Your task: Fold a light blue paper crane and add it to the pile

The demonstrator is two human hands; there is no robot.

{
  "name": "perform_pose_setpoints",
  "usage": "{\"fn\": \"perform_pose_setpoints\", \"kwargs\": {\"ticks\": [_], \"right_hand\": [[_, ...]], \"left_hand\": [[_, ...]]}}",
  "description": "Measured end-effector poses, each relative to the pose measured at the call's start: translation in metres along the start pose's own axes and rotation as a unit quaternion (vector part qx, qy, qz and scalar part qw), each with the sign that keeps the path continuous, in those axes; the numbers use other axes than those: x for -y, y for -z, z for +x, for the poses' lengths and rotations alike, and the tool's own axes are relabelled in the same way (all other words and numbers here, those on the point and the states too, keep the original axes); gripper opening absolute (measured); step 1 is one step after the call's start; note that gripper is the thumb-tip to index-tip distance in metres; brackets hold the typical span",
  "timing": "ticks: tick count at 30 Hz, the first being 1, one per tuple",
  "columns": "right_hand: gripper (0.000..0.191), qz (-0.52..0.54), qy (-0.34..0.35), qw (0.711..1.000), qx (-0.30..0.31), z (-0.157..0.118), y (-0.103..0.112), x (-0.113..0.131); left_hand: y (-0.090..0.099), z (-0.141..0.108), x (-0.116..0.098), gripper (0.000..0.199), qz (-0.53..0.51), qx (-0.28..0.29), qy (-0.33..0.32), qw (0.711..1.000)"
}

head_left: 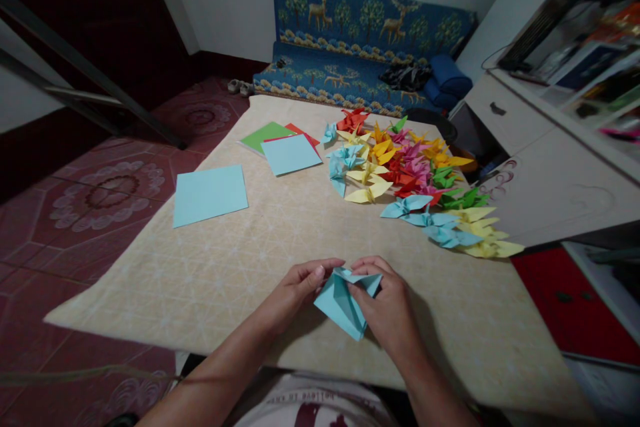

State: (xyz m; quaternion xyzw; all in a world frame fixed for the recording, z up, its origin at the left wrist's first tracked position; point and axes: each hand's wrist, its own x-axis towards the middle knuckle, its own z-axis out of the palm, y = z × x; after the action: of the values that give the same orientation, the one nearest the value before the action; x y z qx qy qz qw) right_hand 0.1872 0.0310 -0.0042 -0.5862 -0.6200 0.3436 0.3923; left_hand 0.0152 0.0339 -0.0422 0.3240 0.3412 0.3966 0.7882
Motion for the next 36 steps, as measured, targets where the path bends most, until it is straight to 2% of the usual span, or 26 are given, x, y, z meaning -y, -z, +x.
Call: {"fn": "perform_pose_setpoints", "kwargs": {"ticks": [8,17,25,31,36], "right_hand": [[0.014,-0.008,0.009,1.0,0.008,-0.002,-0.001,0.003],[0.004,-0.049,-0.008,0.999,-0.005,-0.002,-0.002,-0.002],[0.004,-0.064,-0.024,0.998,-0.002,-0.003,-0.001,-0.001],[0.005,-0.047,-0.028,0.999,-0.003,-0.004,-0.001,-0.001],[0.013,0.017,-0.002,1.0,-0.004,-0.007,-0.002,-0.002]], "left_hand": [[-0.002,0.0,0.001,0.042,0.015,-0.014,-0.004,1.0],[-0.006,0.003,0.004,0.046,0.036,-0.044,-0.025,0.998],[-0.009,0.002,0.002,0.045,0.034,-0.059,-0.023,0.997],[-0.01,0.001,0.0,0.042,0.027,-0.066,-0.029,0.997],[-0.007,-0.001,0.0,0.033,0.018,-0.071,-0.019,0.997]]}}
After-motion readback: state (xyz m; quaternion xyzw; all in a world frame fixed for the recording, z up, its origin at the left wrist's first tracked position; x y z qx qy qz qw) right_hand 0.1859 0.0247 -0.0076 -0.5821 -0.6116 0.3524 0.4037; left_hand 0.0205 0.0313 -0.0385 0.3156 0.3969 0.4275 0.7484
